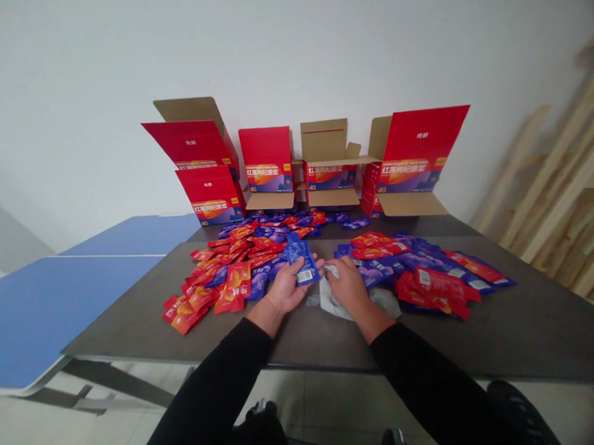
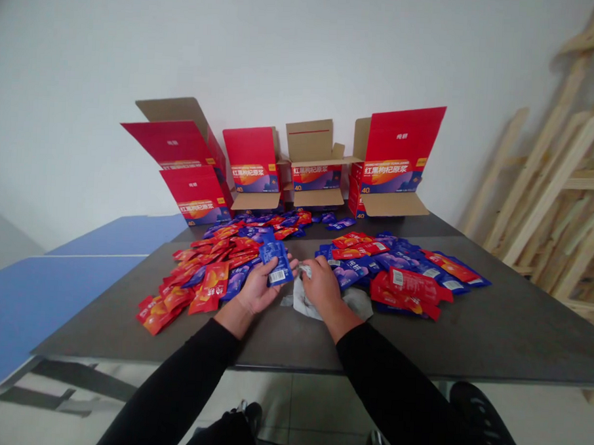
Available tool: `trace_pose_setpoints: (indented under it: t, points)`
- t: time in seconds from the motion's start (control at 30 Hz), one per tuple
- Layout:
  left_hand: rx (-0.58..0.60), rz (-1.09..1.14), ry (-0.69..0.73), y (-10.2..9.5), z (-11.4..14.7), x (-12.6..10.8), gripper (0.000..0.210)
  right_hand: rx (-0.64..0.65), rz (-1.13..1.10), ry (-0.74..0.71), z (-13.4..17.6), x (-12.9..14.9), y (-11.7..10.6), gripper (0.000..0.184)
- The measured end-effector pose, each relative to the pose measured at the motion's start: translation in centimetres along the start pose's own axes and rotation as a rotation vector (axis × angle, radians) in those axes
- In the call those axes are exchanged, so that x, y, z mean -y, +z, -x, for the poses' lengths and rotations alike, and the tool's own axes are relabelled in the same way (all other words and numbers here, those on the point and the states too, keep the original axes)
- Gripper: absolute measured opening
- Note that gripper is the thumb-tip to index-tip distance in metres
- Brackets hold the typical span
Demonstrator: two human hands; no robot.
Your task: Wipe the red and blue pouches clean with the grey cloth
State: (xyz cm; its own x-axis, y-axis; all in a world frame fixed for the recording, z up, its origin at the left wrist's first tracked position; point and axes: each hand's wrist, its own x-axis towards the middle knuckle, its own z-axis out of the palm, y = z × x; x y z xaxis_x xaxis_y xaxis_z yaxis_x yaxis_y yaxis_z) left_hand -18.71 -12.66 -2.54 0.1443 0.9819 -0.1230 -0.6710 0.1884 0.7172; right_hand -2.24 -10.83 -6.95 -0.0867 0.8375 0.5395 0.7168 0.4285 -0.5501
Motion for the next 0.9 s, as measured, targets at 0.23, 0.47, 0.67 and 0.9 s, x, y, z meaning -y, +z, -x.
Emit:
trace_pose_setpoints:
  t: [0.23,0.47,0.67,0.9]
  points:
    - [0.036,-0.064,-0.007,-0.9,-0.7,-0.2,0.030,-0.142,-0.160,0.025,-0.1,0.6,-0.8,0.025]
    - [0.111,-0.176,-0.209,-1.2,-1.0,-0.7,0.050,0.098,-0.223,-0.311,1.0,1.6,-1.2,0.031]
    - [0.153,-0.226,-0.327,-1.0,-0.7,0.0,0.069,0.268,-0.124,-0.457,1.5,2.6,-1.3,0.033]
    - [0.269,-0.220,-0.375,-0.5,-0.1,0.9,0.075,0.145,-0.137,-0.453,1.7,2.8,-1.4,0.033]
